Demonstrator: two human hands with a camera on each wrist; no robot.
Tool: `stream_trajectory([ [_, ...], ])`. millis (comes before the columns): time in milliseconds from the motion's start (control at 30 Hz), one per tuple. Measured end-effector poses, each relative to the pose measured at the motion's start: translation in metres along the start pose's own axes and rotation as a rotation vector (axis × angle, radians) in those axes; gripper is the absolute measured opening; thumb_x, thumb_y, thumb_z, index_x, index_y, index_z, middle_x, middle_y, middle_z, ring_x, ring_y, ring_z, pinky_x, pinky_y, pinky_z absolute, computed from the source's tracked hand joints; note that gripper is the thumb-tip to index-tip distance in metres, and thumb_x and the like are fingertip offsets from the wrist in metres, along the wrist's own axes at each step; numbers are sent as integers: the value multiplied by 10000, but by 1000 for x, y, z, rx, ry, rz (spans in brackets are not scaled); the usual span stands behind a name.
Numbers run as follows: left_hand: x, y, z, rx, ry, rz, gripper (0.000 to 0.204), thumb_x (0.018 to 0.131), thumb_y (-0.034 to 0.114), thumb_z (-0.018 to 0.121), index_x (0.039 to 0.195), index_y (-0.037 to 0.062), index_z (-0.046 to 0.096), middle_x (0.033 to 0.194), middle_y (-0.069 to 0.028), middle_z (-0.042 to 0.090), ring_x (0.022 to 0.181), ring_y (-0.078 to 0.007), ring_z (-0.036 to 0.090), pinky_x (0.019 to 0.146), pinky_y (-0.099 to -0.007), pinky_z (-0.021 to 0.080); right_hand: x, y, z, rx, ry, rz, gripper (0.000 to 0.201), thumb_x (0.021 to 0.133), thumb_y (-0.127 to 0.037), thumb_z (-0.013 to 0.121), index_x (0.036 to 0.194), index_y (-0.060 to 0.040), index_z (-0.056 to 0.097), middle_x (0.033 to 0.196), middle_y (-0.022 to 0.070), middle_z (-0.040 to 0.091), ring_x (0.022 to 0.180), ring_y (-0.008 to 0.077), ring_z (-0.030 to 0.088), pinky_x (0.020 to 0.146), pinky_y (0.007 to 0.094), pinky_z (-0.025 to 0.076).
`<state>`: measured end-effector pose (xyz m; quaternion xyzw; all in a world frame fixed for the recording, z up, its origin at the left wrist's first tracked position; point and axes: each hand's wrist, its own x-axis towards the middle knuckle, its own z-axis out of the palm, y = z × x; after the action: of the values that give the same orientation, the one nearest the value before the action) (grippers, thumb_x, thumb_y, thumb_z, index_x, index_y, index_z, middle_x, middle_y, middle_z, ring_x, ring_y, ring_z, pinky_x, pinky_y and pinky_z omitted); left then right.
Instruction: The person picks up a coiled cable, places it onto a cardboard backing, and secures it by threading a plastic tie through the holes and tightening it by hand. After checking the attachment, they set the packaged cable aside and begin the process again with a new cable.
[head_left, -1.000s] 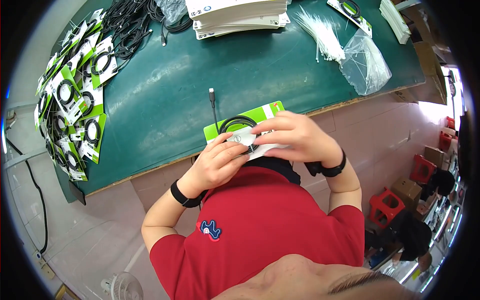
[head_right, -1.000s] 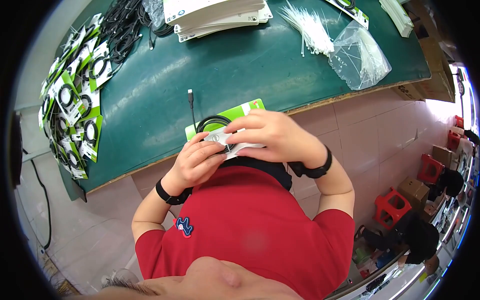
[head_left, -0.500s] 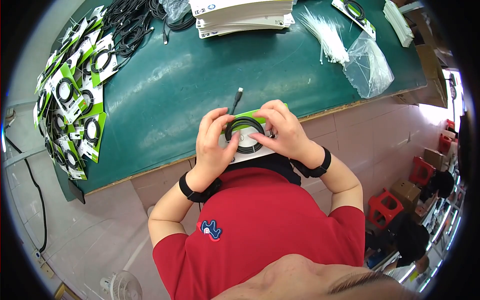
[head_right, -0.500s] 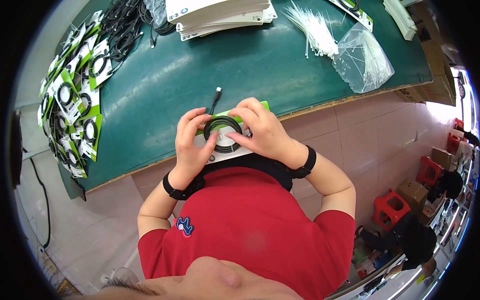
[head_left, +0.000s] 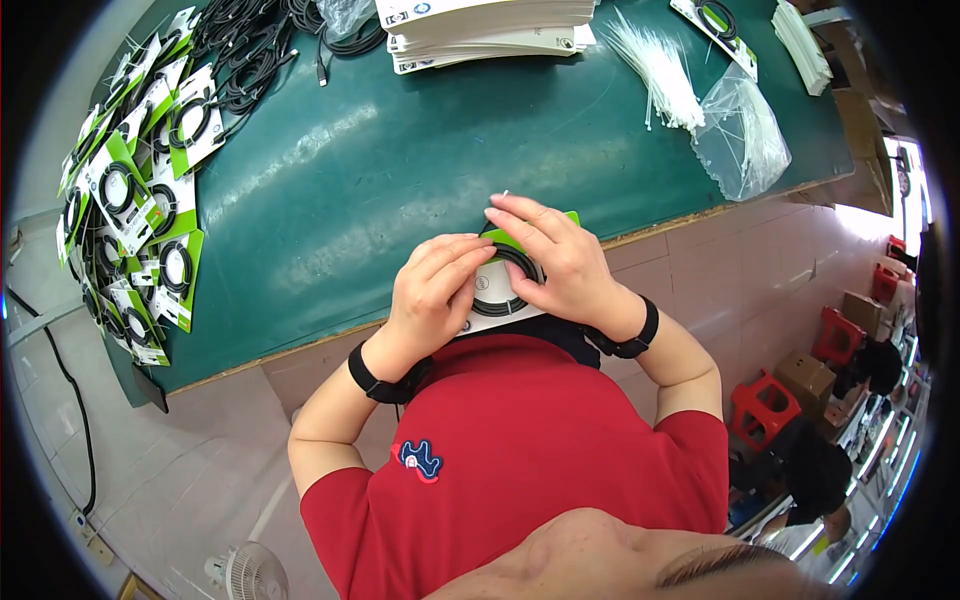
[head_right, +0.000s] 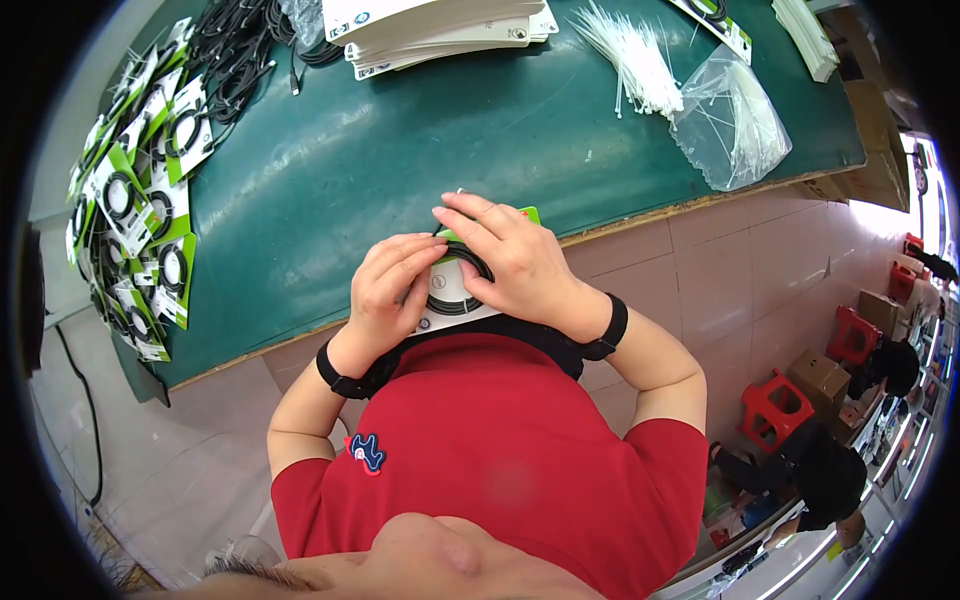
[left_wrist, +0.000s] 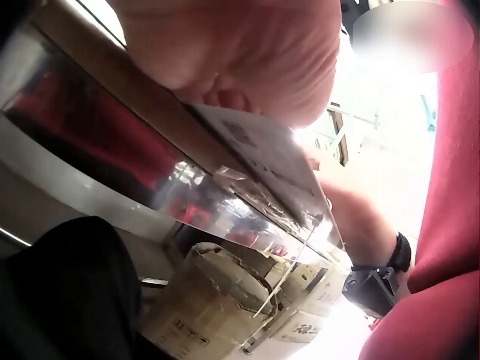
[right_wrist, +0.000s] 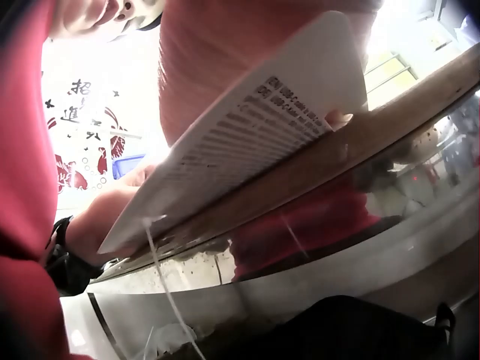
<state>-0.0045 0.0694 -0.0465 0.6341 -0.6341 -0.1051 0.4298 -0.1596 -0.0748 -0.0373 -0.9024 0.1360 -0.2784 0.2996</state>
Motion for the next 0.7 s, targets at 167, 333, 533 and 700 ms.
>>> stream_trajectory([
  [167,3,2,-1,-23,0,-54,315,802,-81,646,1100,8,699,1073,-133,719,962,-316,696,855,-399,534,0,5,0,17,-107,5,312,778,-94,763,1082,-81,698,1010,52,641,844,233,664,686,340,545],
  [333,8,9,-5,79,-29,-93,339,788,-25,678,1124,24,665,1133,-129,660,992,-330,636,861,-409,516,-4,3,3,39,-106,67,234,780,-73,776,1009,-71,728,974,40,657,764,202,657,639,319,529],
  [533,15,11,-20,220,-241,-248,312,770,110,729,1061,40,642,1074,-123,580,972,-326,565,847,-413,476,-5,2,7,51,-83,23,202,783,-62,771,980,-63,728,957,42,656,739,198,653,604,313,522],
  [700,20,12,-26,204,-294,-287,289,762,142,737,1014,41,638,1005,-120,570,967,-322,561,848,-412,467,-6,2,8,58,-56,-62,192,785,-53,766,973,-50,727,956,44,660,743,205,658,607,319,528],
])
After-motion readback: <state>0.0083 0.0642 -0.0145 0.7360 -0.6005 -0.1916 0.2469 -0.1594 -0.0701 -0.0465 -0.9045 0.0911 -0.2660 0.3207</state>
